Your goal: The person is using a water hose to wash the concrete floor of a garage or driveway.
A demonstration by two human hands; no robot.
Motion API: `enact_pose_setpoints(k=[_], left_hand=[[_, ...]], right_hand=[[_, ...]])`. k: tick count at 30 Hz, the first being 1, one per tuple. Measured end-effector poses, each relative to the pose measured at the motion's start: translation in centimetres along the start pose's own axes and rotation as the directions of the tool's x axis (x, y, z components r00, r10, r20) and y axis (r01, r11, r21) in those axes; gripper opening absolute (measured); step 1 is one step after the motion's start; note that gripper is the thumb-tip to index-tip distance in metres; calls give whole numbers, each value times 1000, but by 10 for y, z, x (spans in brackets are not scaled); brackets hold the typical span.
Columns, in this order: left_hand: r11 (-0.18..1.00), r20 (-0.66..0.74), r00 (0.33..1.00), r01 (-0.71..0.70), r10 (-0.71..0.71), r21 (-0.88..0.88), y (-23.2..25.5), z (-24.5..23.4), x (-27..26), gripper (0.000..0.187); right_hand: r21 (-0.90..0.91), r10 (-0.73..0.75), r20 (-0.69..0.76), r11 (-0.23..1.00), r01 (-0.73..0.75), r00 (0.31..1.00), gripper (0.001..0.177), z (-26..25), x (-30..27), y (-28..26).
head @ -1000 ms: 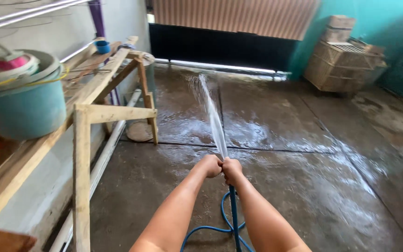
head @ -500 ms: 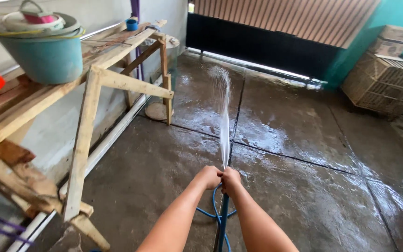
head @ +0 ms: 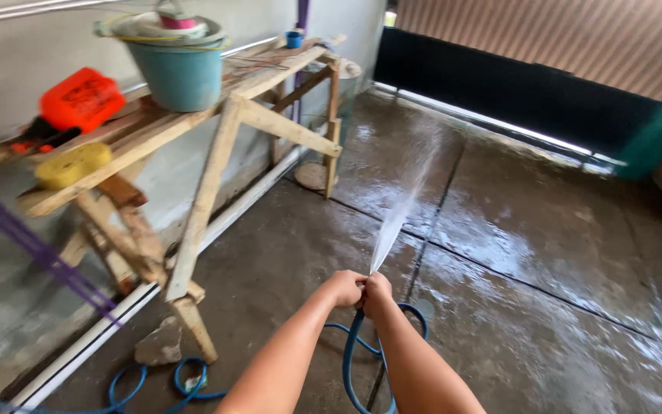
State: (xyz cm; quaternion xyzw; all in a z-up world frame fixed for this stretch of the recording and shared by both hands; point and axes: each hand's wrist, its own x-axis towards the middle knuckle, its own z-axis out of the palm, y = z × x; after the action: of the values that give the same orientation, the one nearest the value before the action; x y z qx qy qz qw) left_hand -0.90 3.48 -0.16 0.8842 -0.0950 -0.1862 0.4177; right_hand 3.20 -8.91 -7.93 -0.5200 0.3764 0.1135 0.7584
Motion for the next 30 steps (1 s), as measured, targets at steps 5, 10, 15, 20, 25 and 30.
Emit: enact_pose_setpoints(k=[5, 10, 15, 20, 25, 30], left_hand=[[1000, -216, 976, 21, -25, -20, -95, -9, 11, 48], [902, -190, 889, 377, -416, -210, -104, -74, -93, 65], [750, 65, 890, 417, -451, -514, -201, -113, -154, 73], [684, -254, 837, 182, -485, -707, -314, -130, -202, 69], [998, -789, 611, 40, -59, -43, -391, -163, -274, 51], [855, -778, 483, -105, -403, -508, -386, -223, -350, 40]], right_hand=[[82, 44, -37, 996, -40, 998, 29, 69, 3, 39], [248, 201, 35, 947, -203, 979, 21, 148, -23, 98], [203, 174, 165, 957, -206, 971, 17, 237, -34, 182], [7, 211, 314, 974, -225, 926, 19, 321, -135, 239], [-198, 199, 563, 975, -103, 802, 31, 395, -210, 294], [-514, 198, 750, 775, 367, 632, 42, 458, -256, 327]])
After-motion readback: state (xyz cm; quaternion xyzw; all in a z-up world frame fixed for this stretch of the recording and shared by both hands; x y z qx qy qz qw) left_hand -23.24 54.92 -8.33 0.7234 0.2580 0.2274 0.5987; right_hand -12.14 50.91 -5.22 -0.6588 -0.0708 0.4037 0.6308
